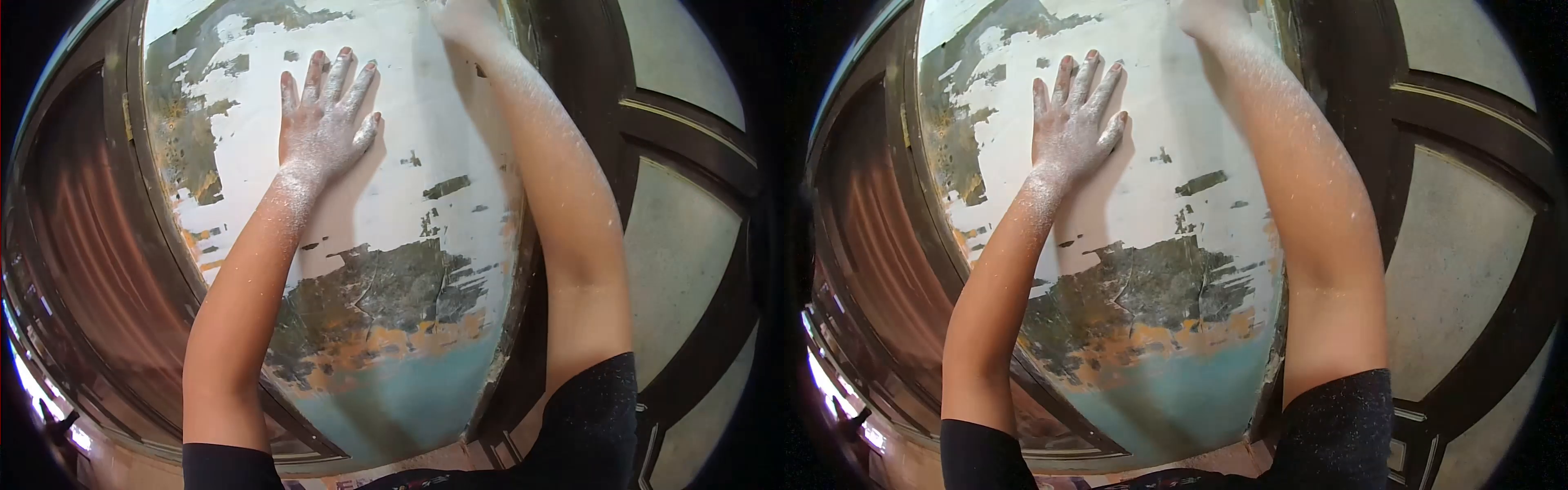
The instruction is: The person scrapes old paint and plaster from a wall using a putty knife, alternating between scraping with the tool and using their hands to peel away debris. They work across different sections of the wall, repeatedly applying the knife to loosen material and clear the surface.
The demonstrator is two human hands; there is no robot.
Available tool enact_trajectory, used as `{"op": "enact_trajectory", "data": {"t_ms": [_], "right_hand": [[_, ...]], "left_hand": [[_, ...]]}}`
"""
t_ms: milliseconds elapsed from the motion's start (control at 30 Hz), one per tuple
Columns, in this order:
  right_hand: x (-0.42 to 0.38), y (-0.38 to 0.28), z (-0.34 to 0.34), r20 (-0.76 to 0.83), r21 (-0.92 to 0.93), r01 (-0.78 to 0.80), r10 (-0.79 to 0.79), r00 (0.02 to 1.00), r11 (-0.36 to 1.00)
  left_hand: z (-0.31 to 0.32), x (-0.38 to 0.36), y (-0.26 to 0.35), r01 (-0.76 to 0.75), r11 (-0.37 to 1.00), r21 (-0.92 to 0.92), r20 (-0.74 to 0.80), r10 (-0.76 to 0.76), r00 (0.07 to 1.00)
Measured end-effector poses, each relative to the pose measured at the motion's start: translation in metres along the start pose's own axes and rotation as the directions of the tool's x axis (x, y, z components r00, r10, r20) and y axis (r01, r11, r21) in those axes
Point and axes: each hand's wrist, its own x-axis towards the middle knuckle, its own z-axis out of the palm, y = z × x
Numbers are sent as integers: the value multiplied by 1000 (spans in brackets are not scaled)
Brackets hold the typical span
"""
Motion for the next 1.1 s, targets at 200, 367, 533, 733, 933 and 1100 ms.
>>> {"op": "enact_trajectory", "data": {"t_ms": [200, 367, 533, 733, 933, 1100], "right_hand": [[-34, -20, -6, 46, -61, -88, 91, 995, 994], [-94, -40, -16, 193, -118, -89, 110, 975, 989], [-71, -50, -11, 221, -126, -97, 123, 968, 987], [-4, -43, 19, 175, -223, 80, -41, 984, 972], [20, -70, 22, 100, -22, -120, 122, 987, 992], [22, -69, 49, 10, 105, -202, 203, 979, 974]], "left_hand": [[5, -1, -1, 2, 1000, 4, -16, -1, 1000], [1, -2, 0, 5, 1000, -5, 23, -5, 1000], [1, -9, -9, -26, 999, -24, 11, 26, 1000], [-12, -37, -72, 14, 1000, 14, 36, -14, 999], [-12, -97, -121, 141, 987, -71, 16, -141, 990], [-10, -110, -121, 176, 982, -64, 44, -173, 984]]}}
